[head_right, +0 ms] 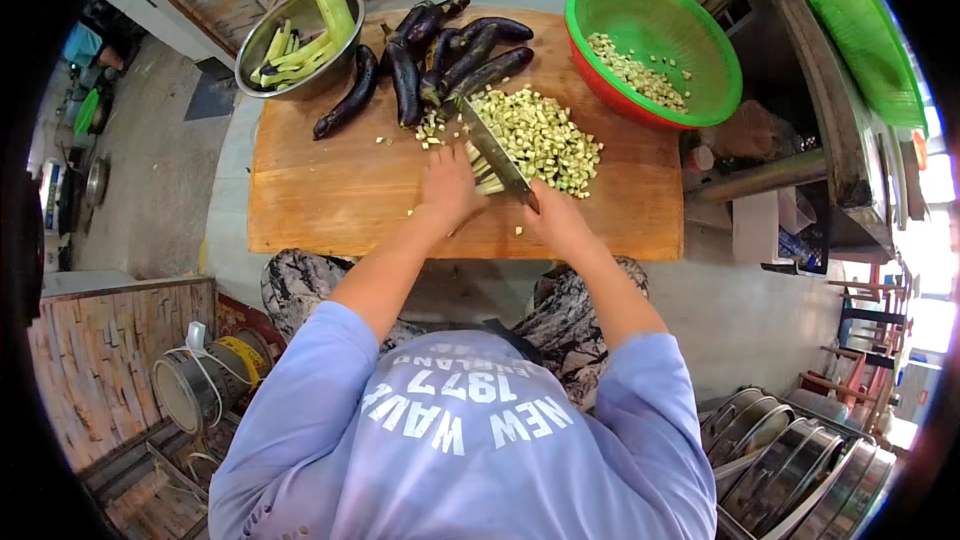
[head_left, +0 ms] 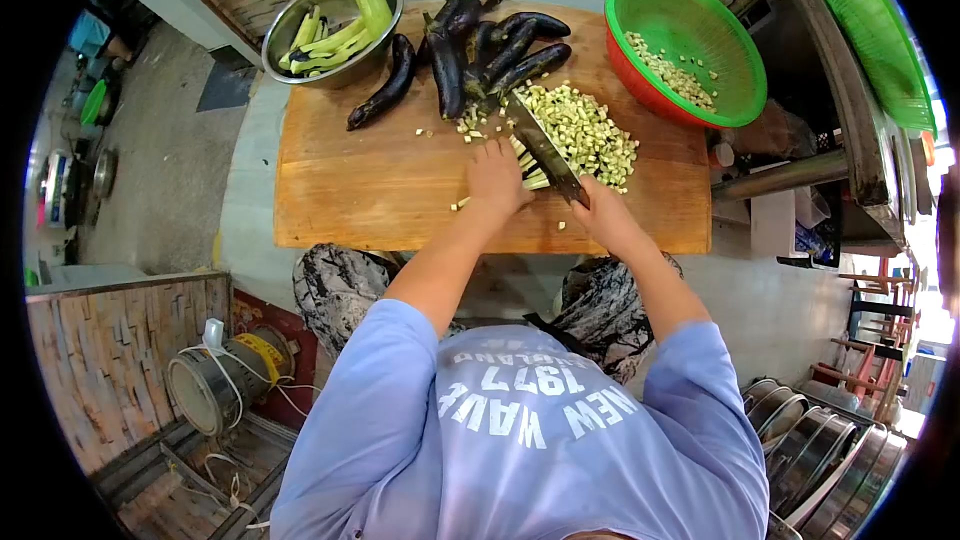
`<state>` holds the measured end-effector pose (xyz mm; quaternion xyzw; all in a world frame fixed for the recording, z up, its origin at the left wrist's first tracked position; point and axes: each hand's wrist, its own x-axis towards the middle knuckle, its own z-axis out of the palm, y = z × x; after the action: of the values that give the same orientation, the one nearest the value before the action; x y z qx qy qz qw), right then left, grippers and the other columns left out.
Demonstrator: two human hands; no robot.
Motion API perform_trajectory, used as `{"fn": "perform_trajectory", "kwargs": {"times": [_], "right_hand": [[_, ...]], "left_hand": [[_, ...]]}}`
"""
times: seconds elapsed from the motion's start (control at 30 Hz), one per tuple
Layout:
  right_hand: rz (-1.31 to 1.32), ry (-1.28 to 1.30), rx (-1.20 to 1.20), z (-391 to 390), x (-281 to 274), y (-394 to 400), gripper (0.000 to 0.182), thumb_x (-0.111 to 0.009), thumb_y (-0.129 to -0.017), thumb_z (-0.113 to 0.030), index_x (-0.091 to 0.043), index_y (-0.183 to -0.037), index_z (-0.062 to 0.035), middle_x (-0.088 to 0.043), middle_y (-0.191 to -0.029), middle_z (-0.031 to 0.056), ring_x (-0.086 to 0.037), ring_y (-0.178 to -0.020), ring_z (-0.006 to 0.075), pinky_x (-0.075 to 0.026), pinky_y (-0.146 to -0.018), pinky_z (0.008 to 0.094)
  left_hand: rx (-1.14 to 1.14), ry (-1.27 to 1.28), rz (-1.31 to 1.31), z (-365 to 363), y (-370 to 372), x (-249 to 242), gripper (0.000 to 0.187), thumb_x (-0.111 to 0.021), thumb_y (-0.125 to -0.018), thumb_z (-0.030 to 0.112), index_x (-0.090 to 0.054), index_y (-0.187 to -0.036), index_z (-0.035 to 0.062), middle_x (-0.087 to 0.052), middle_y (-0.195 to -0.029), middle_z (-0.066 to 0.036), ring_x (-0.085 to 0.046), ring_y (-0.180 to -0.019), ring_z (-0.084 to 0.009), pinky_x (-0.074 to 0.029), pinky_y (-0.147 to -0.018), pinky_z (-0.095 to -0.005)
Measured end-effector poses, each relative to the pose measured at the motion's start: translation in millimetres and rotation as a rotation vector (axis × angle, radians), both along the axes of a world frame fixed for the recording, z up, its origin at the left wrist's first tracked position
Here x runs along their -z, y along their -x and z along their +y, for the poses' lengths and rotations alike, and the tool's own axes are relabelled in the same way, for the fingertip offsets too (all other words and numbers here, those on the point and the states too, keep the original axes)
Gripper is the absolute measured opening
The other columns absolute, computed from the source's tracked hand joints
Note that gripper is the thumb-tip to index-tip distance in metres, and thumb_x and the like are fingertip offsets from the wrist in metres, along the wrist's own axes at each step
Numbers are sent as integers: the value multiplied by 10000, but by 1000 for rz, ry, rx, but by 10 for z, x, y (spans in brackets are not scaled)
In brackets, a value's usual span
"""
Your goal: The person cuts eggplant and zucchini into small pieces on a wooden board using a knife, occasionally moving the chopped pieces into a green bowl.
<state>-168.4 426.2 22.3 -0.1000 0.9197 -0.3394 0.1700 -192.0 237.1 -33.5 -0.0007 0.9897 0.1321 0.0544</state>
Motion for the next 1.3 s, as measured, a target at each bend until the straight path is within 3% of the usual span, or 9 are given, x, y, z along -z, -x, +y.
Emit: {"fn": "perform_trajectory", "kwargs": {"times": [0.23,0.53,0.73,0.83,0.87,0.97,1.0,1.2,1.3], "right_hand": [[51,-19,8,-42,-378,-325,182,-589,-860,-104,-457,-935,-4,-616,-820,263,-601,-817,461,-453,-671,513],[28,-85,-47,-181,-36,-132,177,-597,-848,-95,-472,-918,9,-617,-806,273,-606,-812,466,-463,-671,517],[28,42,64,-201,223,-82,183,-613,-841,-101,-505,-922,23,-613,-770,246,-612,-750,435,-474,-655,467],[36,120,115,-179,-12,-168,178,-603,-847,-97,-500,-940,13,-611,-765,244,-601,-745,445,-467,-654,464],[46,84,97,-181,-130,-224,177,-601,-849,-97,-495,-942,10,-611,-767,246,-600,-752,450,-464,-655,470],[63,13,50,-135,-342,-318,178,-594,-855,-99,-480,-945,3,-610,-777,252,-595,-775,461,-455,-660,488],[45,13,37,-115,-340,-360,178,-592,-857,-101,-475,-945,1,-610,-782,255,-594,-784,465,-451,-661,495],[-4,-15,-11,-83,-328,-390,175,-587,-863,-115,-474,-933,-1,-609,-792,262,-592,-804,471,-447,-673,516],[-20,-19,-42,-104,-197,-281,169,-586,-864,-115,-479,-928,0,-612,-795,258,-593,-799,465,-456,-675,505]], "left_hand": [[24,-11,-60,-40,-36,-60,1082,-818,-622,544,-337,-1354,-91,-450,-1296,-198,-428,-1192,-344,-395,-992,-415],[2,27,37,27,-6,172,867,-826,-627,522,-491,-1195,-40,-501,-1171,-159,-472,-1075,-291,-410,-870,-399],[-6,-61,-51,-6,-44,-143,1118,-859,-545,534,-365,-1350,-65,-487,-1244,-175,-464,-1160,-312,-406,-951,-422],[35,-178,122,-128,-91,-58,1227,-875,-507,535,-294,-1404,-68,-473,-1276,-200,-449,-1207,-354,-402,-993,-439],[45,-281,110,-189,-102,-97,1050,-860,-602,456,-355,-1361,-64,-466,-1277,-218,-446,-1209,-379,-406,-999,-443],[70,-573,199,-349,-78,30,790,-821,-690,335,-444,-1273,-44,-469,-1266,-211,-455,-1192,-373,-410,-989,-431],[84,-593,231,-391,-91,-15,560,-776,-729,235,-518,-1164,-4,-479,-1227,-203,-466,-1166,-365,-415,-973,-421],[222,-652,309,-464,-8,221,410,-756,-712,235,-587,-1035,46,-503,-1107,-173,-474,-1085,-370,-417,-927,-432],[214,-669,238,-483,-13,226,401,-747,-720,250,-603,-1018,23,-514,-1158,-172,-476,-1113,-363,-421,-953,-415]]}}
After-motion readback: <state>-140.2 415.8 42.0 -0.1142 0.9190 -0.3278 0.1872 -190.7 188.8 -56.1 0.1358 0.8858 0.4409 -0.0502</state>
